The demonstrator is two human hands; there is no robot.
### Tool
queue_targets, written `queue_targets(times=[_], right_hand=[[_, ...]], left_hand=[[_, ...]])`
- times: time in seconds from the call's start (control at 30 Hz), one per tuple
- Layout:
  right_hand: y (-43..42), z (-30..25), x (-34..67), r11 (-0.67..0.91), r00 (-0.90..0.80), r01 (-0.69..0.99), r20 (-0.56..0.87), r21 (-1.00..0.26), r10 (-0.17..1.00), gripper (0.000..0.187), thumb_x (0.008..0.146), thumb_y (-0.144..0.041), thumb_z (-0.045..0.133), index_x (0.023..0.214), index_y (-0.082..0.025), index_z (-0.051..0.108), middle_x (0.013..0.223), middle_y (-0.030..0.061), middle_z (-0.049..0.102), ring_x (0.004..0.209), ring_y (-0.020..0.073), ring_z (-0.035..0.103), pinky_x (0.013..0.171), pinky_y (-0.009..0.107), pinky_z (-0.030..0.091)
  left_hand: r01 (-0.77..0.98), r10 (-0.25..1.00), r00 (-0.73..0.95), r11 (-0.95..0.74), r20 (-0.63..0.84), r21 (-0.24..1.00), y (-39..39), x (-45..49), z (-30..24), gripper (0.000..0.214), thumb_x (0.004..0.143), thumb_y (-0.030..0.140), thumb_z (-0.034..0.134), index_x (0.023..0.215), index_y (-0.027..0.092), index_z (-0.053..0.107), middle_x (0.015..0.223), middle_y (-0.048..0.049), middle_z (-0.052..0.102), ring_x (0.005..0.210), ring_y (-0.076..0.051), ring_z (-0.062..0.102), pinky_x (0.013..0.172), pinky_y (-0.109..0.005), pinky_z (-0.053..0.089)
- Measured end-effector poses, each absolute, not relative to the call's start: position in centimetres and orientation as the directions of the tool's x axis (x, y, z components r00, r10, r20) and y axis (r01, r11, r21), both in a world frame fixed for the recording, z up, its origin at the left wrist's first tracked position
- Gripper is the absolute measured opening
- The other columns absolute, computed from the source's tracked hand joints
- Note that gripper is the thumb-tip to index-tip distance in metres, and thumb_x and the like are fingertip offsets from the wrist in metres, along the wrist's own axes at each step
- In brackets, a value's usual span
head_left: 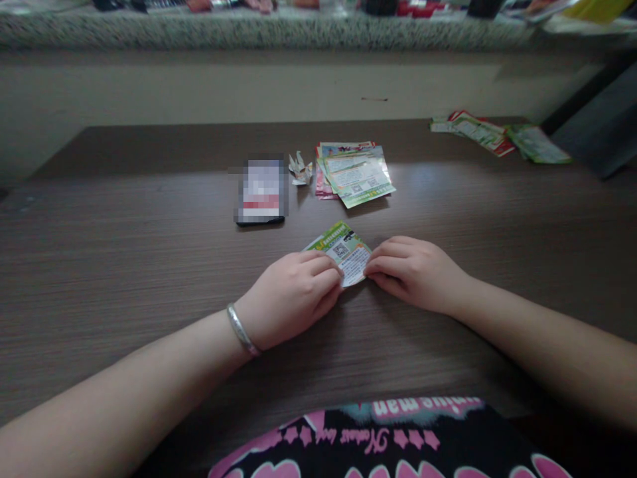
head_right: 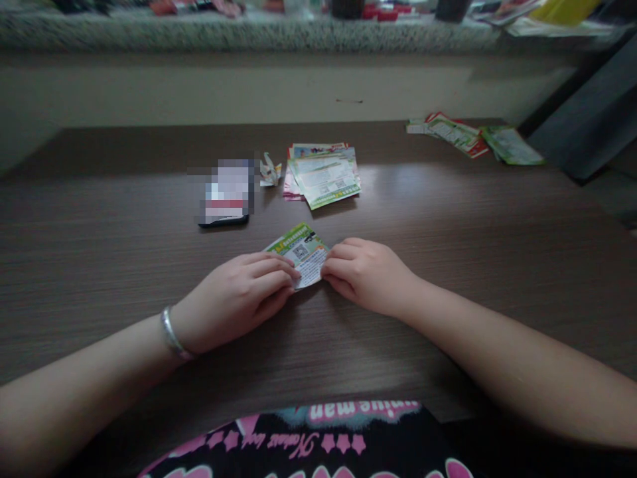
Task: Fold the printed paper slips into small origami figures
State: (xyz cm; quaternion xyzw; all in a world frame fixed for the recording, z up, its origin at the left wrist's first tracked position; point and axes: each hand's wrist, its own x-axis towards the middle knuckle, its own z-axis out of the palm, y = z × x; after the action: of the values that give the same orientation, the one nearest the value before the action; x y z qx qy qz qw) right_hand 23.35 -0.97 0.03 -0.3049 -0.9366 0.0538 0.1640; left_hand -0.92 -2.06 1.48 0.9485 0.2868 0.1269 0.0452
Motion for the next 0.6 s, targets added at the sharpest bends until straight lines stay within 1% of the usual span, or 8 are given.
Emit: queue_targets(times=[0.17, 0.23, 0.33, 0.4, 0.5, 0.6], right_hand=[[-1.0, -0.1, 23.3, 0.811, -0.757, 0.542, 0.291, -0.218, 0.585, 0.018, 0.092, -0.023, 0.050, 0.092, -0.017, 0.066, 0.092, 0.0063, 0.068, 0.086, 0.0182, 0.061, 0.080, 0.032, 0.049], [-1.1, -0.2, 23.2, 0.809, -0.747, 0.545, 0.310, -0.220, 0.588, 0.017, 0.092, -0.022, 0.050, 0.094, -0.016, 0.066, 0.091, 0.0061, 0.069, 0.085, 0.0179, 0.061, 0.079, 0.032, 0.049], [-1.2, -0.3, 23.1, 0.811, -0.733, 0.544, 0.349, -0.215, 0.584, 0.017, 0.092, -0.019, 0.049, 0.099, -0.016, 0.064, 0.092, 0.0059, 0.070, 0.083, 0.0174, 0.061, 0.075, 0.030, 0.050], [-1.3, -0.4, 23.1, 0.818, -0.736, 0.531, 0.358, -0.221, 0.575, 0.020, 0.092, -0.017, 0.048, 0.104, -0.016, 0.064, 0.095, 0.0060, 0.070, 0.084, 0.0174, 0.061, 0.075, 0.030, 0.050], [-1.3, -0.7, 23.1, 0.828, -0.752, 0.511, 0.346, -0.230, 0.561, 0.025, 0.092, -0.017, 0.047, 0.111, -0.017, 0.064, 0.100, 0.0067, 0.069, 0.088, 0.0184, 0.059, 0.078, 0.031, 0.049], [-1.1, -0.8, 23.1, 0.839, -0.770, 0.497, 0.334, -0.220, 0.544, 0.028, 0.093, -0.018, 0.047, 0.116, -0.018, 0.064, 0.102, 0.0071, 0.069, 0.089, 0.0192, 0.057, 0.078, 0.032, 0.049]], left_hand=[[0.557, 0.596, 0.767, -0.802, 0.237, 0.214, -1.5, -1.2, 1.1, 0.024, 0.095, 0.023, 0.046, 0.082, 0.012, 0.063, 0.089, -0.0084, 0.067, 0.088, -0.019, 0.062, 0.088, -0.037, 0.052], [0.564, 0.611, 0.752, -0.791, 0.248, 0.237, -1.3, -1.3, 0.9, 0.022, 0.095, 0.024, 0.046, 0.084, 0.013, 0.063, 0.091, -0.0079, 0.067, 0.089, -0.019, 0.061, 0.088, -0.037, 0.052], [0.589, 0.641, 0.710, -0.768, 0.293, 0.253, -1.0, -1.4, 0.5, 0.021, 0.094, 0.023, 0.048, 0.085, 0.012, 0.063, 0.101, -0.0100, 0.067, 0.095, -0.021, 0.060, 0.089, -0.038, 0.052], [0.613, 0.664, 0.677, -0.748, 0.319, 0.255, -0.7, -1.5, 0.1, 0.021, 0.093, 0.023, 0.049, 0.085, 0.011, 0.064, 0.105, -0.0123, 0.066, 0.096, -0.021, 0.061, 0.089, -0.038, 0.052], [0.638, 0.693, 0.643, -0.721, 0.327, 0.272, -0.3, -1.7, -0.3, 0.021, 0.092, 0.023, 0.050, 0.085, 0.009, 0.064, 0.102, -0.0131, 0.066, 0.091, -0.020, 0.062, 0.086, -0.036, 0.054], [0.628, 0.683, 0.657, -0.730, 0.320, 0.268, -0.1, -1.7, -0.4, 0.020, 0.092, 0.023, 0.050, 0.084, 0.010, 0.064, 0.100, -0.0118, 0.067, 0.089, -0.020, 0.062, 0.085, -0.035, 0.054]])
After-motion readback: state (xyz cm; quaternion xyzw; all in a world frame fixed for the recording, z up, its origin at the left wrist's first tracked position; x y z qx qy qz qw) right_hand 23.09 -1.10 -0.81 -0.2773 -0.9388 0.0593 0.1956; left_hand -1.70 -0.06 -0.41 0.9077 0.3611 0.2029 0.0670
